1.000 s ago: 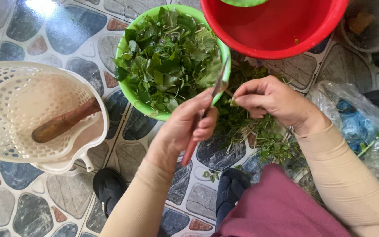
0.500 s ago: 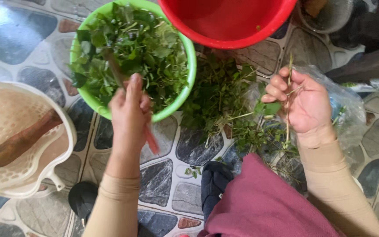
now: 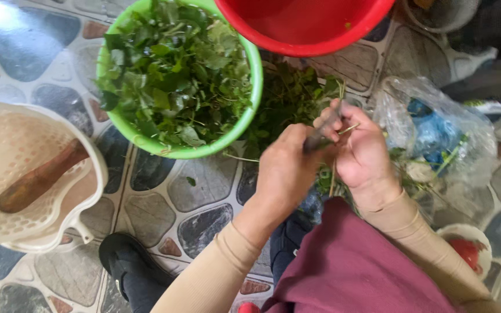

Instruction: The person trims and sorts green herbs by hand and with a small knife, placing the cleaned leaves into a green bowl.

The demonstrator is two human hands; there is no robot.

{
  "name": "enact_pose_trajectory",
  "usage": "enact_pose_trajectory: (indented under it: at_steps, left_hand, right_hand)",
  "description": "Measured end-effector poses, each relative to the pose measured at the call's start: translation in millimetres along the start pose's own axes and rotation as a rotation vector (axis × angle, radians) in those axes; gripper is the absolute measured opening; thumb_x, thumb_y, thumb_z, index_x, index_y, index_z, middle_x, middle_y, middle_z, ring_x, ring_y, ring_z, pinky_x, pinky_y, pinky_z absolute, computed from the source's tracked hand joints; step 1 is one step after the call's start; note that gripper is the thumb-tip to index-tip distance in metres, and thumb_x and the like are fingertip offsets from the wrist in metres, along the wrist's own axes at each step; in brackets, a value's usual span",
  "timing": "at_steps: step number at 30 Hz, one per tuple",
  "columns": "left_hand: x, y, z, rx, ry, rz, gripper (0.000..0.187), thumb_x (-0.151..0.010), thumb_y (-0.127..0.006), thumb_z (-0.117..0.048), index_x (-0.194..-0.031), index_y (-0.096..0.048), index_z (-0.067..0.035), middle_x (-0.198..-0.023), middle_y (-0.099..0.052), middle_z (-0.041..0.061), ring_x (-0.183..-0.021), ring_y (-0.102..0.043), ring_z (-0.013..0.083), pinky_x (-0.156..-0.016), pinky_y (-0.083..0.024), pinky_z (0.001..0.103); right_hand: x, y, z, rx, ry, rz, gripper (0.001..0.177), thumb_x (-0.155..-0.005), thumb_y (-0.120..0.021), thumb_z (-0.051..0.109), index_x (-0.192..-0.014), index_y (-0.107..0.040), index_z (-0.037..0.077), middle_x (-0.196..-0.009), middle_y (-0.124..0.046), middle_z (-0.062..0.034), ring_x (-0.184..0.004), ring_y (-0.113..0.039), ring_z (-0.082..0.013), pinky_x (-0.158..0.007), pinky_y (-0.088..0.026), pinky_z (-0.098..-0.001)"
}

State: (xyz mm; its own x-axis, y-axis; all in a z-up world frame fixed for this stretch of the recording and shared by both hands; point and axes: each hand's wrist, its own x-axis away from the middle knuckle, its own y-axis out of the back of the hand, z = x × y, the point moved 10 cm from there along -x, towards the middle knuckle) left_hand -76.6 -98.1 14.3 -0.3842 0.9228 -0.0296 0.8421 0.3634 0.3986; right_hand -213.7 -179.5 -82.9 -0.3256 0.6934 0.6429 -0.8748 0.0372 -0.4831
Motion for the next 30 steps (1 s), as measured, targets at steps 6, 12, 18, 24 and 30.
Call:
enact_pose_trajectory:
  at_steps: [6,12,18,24,30]
  left_hand:
    - [12.3,20.6,22.4,-0.098,-0.072,-0.060,0.021,-0.088,-0.070,-0.003,-0.107,-0.062,-0.006,-0.096,-0.066,0.015,-0.082,-0.067,0.0390,-0.068,-0.052,0.048]
    - [-35.4,175.2,52.8,-0.432,-0.246,-0.407,0.018,-0.106,-0.081,-0.002,-0.114,-0.066,-0.008,-0.106,-0.067,0.007,-0.095,-0.067,0.0237,-0.082,-0.054,0.038]
    - [-49.9,206.9,68.0,-0.536,-0.125,-0.290,0.063,-0.092,-0.083,-0.004,-0.144,-0.048,0.000,-0.101,-0.062,0.012,-0.086,-0.064,0.0217,-0.074,-0.053,0.037]
    - [-31.8,143.9,82.1,-0.237,0.019,-0.259,0.054,-0.099,-0.074,0.002,-0.147,-0.052,-0.013,-0.092,-0.065,0.004,-0.077,-0.062,0.0152,-0.063,-0.053,0.032]
    - [7.8,53.1,84.4,0.116,-0.009,0.131,0.039,-0.124,-0.053,-0.020,-0.156,-0.039,-0.002,-0.133,-0.060,0.012,-0.122,-0.059,0.0262,-0.099,-0.050,0.042]
  right_hand:
    - [-0.4,55.2,66.5,0.127,0.100,0.202,0.023,-0.110,-0.056,0.017,-0.087,-0.052,0.014,-0.066,-0.037,0.0061,-0.057,-0.031,-0.0096,-0.054,-0.033,-0.0256]
    - [5.2,173.0,59.1,0.816,-0.139,0.065,0.016,-0.101,-0.060,0.018,-0.103,-0.064,0.002,-0.080,-0.058,-0.0078,-0.062,-0.049,-0.0192,-0.051,-0.043,-0.0374]
    - [-28.3,144.6,30.6,1.902,0.377,-0.078,0.029,-0.099,-0.066,0.026,-0.122,-0.073,0.011,-0.133,-0.067,-0.0114,-0.128,-0.060,-0.0292,-0.115,-0.043,-0.0471]
    - [-67.8,68.1,-1.7,2.108,0.632,0.010,0.023,-0.093,-0.068,0.012,-0.112,-0.080,0.018,-0.117,-0.068,-0.0058,-0.114,-0.058,-0.0257,-0.107,-0.046,-0.0446]
    - [-33.4,58.4,33.3,1.913,0.421,0.100,0.016,-0.084,-0.077,0.015,-0.100,-0.081,0.013,-0.103,-0.075,-0.0057,-0.097,-0.067,-0.0231,-0.091,-0.052,-0.0409]
